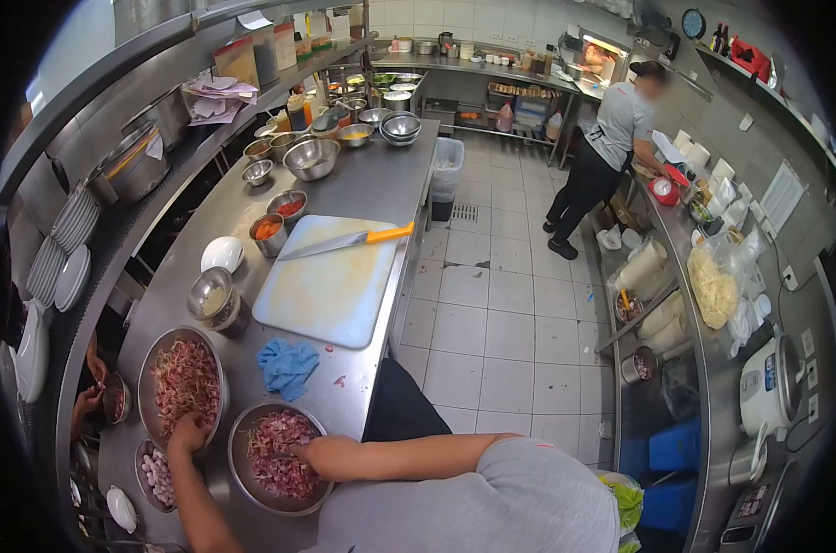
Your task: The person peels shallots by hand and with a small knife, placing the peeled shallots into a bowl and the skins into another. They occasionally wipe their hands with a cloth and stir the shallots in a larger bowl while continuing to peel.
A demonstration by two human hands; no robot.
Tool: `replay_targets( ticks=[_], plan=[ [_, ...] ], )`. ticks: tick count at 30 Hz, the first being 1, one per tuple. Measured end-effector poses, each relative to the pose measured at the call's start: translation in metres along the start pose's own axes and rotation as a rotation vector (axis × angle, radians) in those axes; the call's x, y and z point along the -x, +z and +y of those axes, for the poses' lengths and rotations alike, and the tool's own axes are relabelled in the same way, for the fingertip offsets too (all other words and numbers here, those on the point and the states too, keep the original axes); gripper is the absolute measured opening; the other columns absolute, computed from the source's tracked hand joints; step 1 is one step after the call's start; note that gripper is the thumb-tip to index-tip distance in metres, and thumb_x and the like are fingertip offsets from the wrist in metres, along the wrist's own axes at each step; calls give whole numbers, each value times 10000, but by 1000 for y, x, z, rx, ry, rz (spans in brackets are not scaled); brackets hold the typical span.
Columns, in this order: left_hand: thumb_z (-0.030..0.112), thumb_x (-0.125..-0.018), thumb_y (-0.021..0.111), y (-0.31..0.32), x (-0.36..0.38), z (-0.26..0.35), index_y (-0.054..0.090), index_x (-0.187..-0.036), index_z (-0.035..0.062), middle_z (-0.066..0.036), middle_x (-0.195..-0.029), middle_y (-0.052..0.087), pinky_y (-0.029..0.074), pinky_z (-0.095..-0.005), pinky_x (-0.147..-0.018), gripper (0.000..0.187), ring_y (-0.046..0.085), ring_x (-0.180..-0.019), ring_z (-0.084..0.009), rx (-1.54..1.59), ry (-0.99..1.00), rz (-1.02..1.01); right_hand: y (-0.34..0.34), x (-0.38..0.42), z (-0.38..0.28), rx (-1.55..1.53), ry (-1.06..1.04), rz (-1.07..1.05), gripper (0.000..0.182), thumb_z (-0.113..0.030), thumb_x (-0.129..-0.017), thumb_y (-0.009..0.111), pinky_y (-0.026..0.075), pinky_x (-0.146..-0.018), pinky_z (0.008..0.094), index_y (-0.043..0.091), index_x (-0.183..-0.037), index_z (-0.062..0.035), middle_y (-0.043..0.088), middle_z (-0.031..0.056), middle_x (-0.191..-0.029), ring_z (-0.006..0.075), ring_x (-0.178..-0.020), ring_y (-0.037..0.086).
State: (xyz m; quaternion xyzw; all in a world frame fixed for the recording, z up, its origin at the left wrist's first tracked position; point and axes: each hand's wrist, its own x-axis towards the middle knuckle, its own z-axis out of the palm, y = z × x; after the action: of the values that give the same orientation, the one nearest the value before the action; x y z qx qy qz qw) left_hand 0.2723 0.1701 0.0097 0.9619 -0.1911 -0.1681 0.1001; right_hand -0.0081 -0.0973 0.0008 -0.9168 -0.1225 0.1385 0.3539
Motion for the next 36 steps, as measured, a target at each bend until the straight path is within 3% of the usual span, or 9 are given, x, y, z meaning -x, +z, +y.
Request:
replay_targets(
  ticks=[4,9,16,18,22,25,31,33,36],
  plan=[
    [75,-763,733,-12,0,5,690,-964,-14,-179,-901,704,524,-400,-813,223,684,-875,-309,-32,-26,-106,-5,3,-2,-14,84,0,704,-186,-856,675,525,-776,502,382,-1476,-28,688,232,-975,397,-942,671],
    [-37,-771,627,-7,0,3,670,-1033,-27,-187,-959,700,525,-392,-825,266,690,-903,-310,260,90,283,-2,-2,1,-46,104,35,732,-165,-845,675,524,-791,494,363,-1491,-22,681,232,-981,398,-932,672],
    [-45,-855,534,19,-6,-3,597,-1194,-66,-220,-987,690,514,-435,-853,345,674,-923,-367,201,161,505,-2,-2,-4,-44,50,38,770,-121,-804,706,529,-784,487,366,-1488,-23,669,231,-1036,393,-945,671],
    [-36,-890,516,27,-6,-4,592,-1212,-30,-236,-1071,684,508,-426,-898,331,662,-1024,-382,188,115,531,-3,0,-3,-39,63,33,764,-123,-806,705,529,-783,489,368,-1485,-23,671,230,-1032,393,-945,672],
    [-2,-936,521,33,-11,-4,592,-1219,-51,-240,-1054,672,502,-439,-866,296,658,-948,-375,230,186,627,-2,-1,-1,-55,92,44,755,-123,-810,700,529,-786,491,371,-1483,-29,675,232,-1018,392,-947,672],
    [25,-925,566,19,-9,9,578,-1242,-44,-246,-1084,660,495,-443,-880,325,644,-973,-391,340,55,441,6,-3,3,-42,70,45,745,-116,-814,693,529,-787,492,375,-1482,-31,676,237,-1005,393,-940,674],
    [179,-827,712,26,-13,-14,646,-1130,-70,-294,-1038,672,512,-450,-879,398,660,-943,-422,258,278,668,4,0,3,-48,76,49,715,-118,-830,672,529,-788,493,382,-1478,-33,676,245,-1004,398,-913,678],
    [258,-751,758,14,-10,-27,703,-1015,-76,-319,-1028,676,521,-447,-896,430,678,-983,-413,-236,-160,29,4,-1,3,-53,77,59,710,-124,-834,670,529,-787,493,383,-1477,-34,677,246,-1002,397,-912,678],
    [300,-688,779,36,-38,-64,721,-965,-74,-321,-1060,669,532,-444,-892,469,677,-1026,-408,-237,-152,-102,9,-3,3,-50,60,74,701,-135,-841,670,529,-786,495,388,-1475,-39,680,243,-996,394,-911,678]
  ],
)
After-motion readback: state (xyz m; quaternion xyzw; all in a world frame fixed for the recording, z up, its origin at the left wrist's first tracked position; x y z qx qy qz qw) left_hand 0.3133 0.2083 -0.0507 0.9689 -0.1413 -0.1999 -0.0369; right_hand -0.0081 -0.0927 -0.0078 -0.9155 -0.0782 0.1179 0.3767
